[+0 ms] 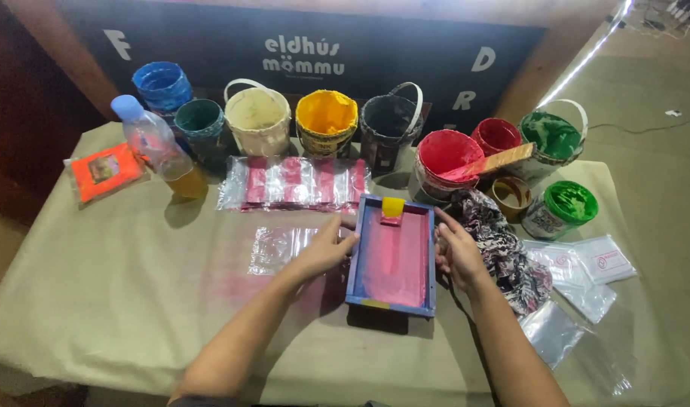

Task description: The person wipes a table surface with a cloth, then places a clear plastic sheet on it. They position a screen printing frame over the sheet and use a yellow squeegee to spread pink ink across the screen, pressing the ink through the mesh onto the plastic below.

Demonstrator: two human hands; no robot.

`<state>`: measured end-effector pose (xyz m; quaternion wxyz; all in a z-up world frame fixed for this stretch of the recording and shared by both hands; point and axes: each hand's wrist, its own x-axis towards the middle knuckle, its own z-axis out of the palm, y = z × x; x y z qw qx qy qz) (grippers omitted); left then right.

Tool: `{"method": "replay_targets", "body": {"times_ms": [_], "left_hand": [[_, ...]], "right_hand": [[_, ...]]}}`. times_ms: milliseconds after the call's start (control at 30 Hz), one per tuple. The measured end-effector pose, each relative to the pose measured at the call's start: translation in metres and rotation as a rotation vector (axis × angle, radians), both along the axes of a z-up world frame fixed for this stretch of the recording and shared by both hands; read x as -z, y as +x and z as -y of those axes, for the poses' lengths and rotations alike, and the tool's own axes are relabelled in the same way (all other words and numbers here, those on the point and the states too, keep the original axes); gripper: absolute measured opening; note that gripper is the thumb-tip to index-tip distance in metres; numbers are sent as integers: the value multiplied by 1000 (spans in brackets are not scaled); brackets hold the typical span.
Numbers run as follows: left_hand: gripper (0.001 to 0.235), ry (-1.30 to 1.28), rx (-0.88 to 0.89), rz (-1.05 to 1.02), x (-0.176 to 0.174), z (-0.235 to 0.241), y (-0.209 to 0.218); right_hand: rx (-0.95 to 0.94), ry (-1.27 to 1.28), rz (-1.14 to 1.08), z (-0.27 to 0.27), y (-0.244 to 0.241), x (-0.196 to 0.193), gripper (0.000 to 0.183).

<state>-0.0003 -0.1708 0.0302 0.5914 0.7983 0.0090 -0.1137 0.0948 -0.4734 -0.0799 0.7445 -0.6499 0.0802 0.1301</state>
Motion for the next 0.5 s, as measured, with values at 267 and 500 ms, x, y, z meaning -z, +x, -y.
{"method": "replay_targets", "body": {"times_ms": [267,500], "left_hand": [[46,-74,-7,-2,27,-4,18],[48,31,97,-18,15,-5,5]], "right_hand": [[-33,-148,54,-3,3,-15,43],[-22,-143,94,-1,-11,-20,39]]}}
